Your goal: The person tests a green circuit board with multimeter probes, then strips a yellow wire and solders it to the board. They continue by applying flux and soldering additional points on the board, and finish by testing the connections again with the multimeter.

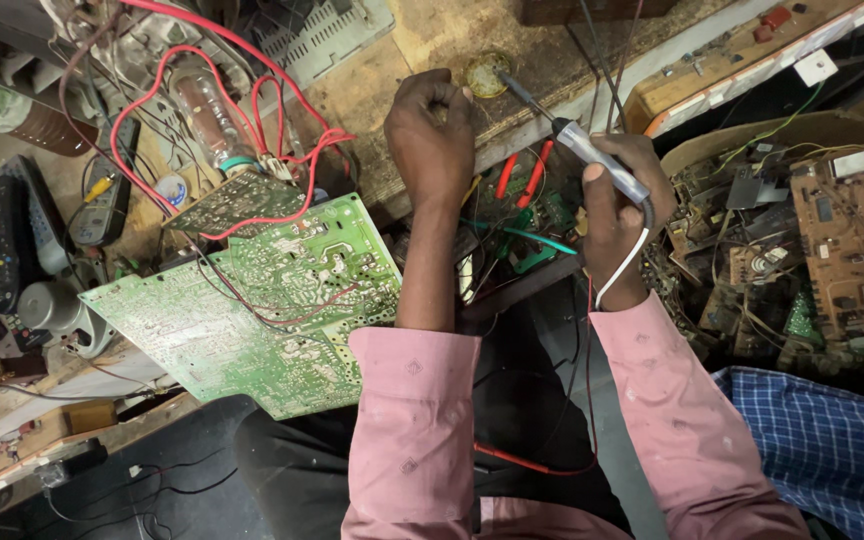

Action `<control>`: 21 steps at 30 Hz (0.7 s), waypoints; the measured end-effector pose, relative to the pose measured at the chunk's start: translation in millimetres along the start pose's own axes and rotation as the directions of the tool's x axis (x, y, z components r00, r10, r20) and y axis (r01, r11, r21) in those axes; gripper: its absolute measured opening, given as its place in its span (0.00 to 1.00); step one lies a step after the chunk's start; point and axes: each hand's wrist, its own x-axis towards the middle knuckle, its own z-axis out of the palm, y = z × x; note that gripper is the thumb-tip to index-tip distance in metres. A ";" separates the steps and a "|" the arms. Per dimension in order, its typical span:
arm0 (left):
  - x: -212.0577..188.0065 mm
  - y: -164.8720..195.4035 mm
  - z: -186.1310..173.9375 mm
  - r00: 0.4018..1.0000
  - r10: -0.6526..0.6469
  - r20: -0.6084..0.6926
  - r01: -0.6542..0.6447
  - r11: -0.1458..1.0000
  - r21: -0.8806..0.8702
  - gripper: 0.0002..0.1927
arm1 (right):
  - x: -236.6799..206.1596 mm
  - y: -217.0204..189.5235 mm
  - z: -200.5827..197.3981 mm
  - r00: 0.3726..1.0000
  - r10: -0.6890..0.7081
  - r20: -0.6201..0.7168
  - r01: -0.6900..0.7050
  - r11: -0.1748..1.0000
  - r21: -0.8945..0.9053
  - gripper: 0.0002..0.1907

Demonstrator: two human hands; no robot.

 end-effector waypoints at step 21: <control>-0.8 -1.8 1.0 1.000 0.000 0.002 0.000 1.000 -0.026 0.07 | 1.9 1.7 0.3 0.998 -0.061 0.035 0.060 0.997 0.044 0.11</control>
